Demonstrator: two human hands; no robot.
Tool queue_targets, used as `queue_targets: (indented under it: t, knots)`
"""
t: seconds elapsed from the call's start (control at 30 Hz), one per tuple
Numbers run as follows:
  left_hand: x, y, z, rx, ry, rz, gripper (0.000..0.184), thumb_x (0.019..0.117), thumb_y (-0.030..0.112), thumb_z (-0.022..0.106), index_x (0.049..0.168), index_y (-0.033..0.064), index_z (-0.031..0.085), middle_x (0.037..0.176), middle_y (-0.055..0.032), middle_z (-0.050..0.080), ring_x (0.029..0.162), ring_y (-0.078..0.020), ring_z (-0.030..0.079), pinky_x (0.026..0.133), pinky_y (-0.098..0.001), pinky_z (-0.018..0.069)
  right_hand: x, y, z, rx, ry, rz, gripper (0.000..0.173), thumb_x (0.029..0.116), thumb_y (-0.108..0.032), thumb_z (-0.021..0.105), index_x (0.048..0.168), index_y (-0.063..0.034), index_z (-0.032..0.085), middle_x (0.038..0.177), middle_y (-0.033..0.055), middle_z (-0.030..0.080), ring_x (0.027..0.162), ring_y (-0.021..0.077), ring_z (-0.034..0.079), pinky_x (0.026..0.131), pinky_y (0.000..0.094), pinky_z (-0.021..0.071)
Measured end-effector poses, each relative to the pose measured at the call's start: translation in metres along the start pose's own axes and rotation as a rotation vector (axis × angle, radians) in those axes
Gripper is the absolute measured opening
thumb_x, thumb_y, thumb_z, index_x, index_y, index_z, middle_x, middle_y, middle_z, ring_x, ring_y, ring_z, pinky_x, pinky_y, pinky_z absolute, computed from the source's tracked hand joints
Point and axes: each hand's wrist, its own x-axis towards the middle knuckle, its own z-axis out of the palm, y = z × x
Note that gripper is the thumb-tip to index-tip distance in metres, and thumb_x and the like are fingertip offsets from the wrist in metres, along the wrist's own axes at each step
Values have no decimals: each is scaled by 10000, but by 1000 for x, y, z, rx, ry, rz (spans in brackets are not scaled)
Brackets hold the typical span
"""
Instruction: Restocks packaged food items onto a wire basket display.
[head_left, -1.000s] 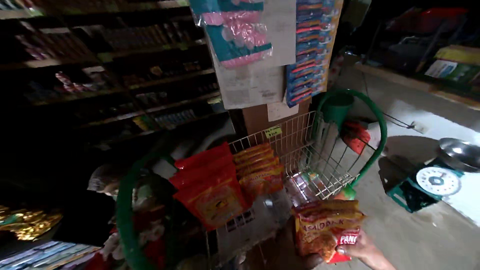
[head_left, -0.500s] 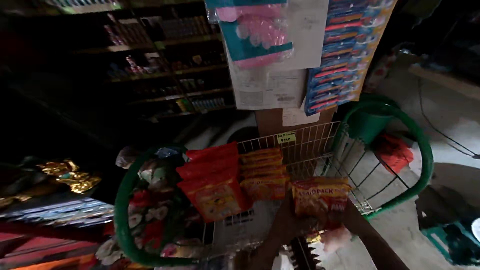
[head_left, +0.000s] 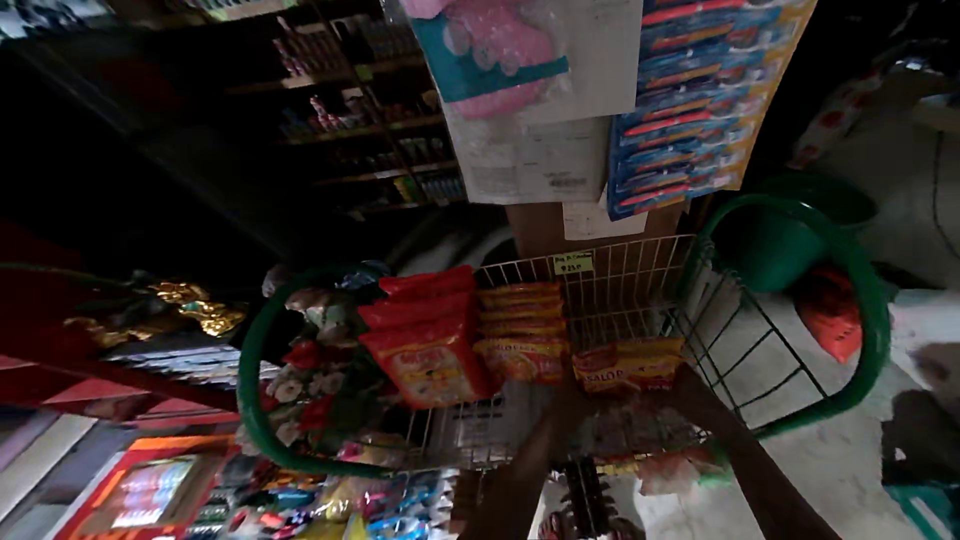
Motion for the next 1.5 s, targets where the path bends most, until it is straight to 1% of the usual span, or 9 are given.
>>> queue_targets:
  t: [0.13, 0.23, 0.3, 0.37, 0.5, 0.8, 1.1, 1.37, 1.5]
  knots:
    - [11, -14, 4, 129, 36, 52, 1023, 749, 203, 906, 1526, -54, 291, 1383, -215, 573, 1259, -228, 592, 1076, -381, 485, 2, 5, -4, -30, 48, -25, 855, 758, -150, 899, 1454, 42, 441, 1327, 196, 625, 1222, 236, 622, 1067, 403, 502]
    - [17, -28, 9, 165, 63, 63, 1056, 711, 167, 921, 1533, -39, 291, 1419, -227, 544, 1291, -271, 567, 1091, -416, 472, -10, -2, -9, -90, 224, -223, 1116, 715, -230, 910, 1599, -28, 259, 1583, 227, 387, 1427, 347, 436, 1143, 486, 419]
    - [16, -31, 10, 145, 72, 88, 1041, 710, 156, 919, 1525, -47, 302, 1415, -221, 548, 1291, -253, 566, 1092, -395, 471, -22, -21, -8, -271, 292, -388, 1060, 700, -260, 910, 1560, 7, 350, 1578, 283, 368, 1441, 443, 391, 1151, 556, 388]
    - [16, -35, 10, 158, 59, 103, 1035, 717, 202, 924, 1515, -55, 318, 1412, -217, 554, 1295, -246, 567, 1102, -389, 467, -27, -38, 2, -527, 234, -542, 967, 686, -295, 925, 1496, -9, 482, 1530, 298, 439, 1423, 492, 404, 1162, 622, 340]
    - [6, -35, 9, 248, 26, 106, 1015, 727, 278, 918, 1499, -52, 347, 1404, -219, 553, 1288, -257, 567, 1097, -404, 467, -3, -48, 32, -926, -106, -461, 831, 851, -127, 794, 1578, -127, 391, 1569, 251, 412, 1476, 469, 331, 1208, 664, 202]
    - [10, -8, 16, 214, 125, 156, 962, 828, 252, 851, 1542, -60, 287, 1483, -259, 481, 1353, -302, 519, 1134, -415, 434, 23, -80, 22, -1076, -206, -330, 780, 819, -306, 849, 1492, -125, 499, 1473, 250, 505, 1386, 452, 448, 1154, 634, 316]
    - [-68, -16, 33, 215, 320, 363, 723, 912, 198, 735, 1524, -22, 419, 1553, -231, 438, 1438, -309, 442, 1183, -433, 376, 95, -111, 16, -1058, -41, -371, 625, 923, -90, 696, 1504, -58, 468, 1475, 290, 481, 1355, 480, 478, 1084, 649, 397]
    - [-160, -100, 34, 208, 469, 446, 319, 862, 8, 725, 1151, -119, 682, 1099, -242, 721, 1035, -292, 718, 985, -438, 553, 132, -117, 33, -1077, -154, -412, 531, 966, -37, 621, 1481, -41, 493, 1414, 288, 550, 1333, 483, 505, 1105, 641, 389]
    - [-184, -117, 42, 175, 399, 304, 275, 912, 46, 695, 1143, -103, 687, 1094, -213, 728, 1048, -253, 716, 1008, -417, 542, 146, -117, 33, -1088, -168, -401, 595, 967, -53, 623, 1530, -52, 431, 1452, 278, 521, 1343, 469, 502, 1095, 631, 403]
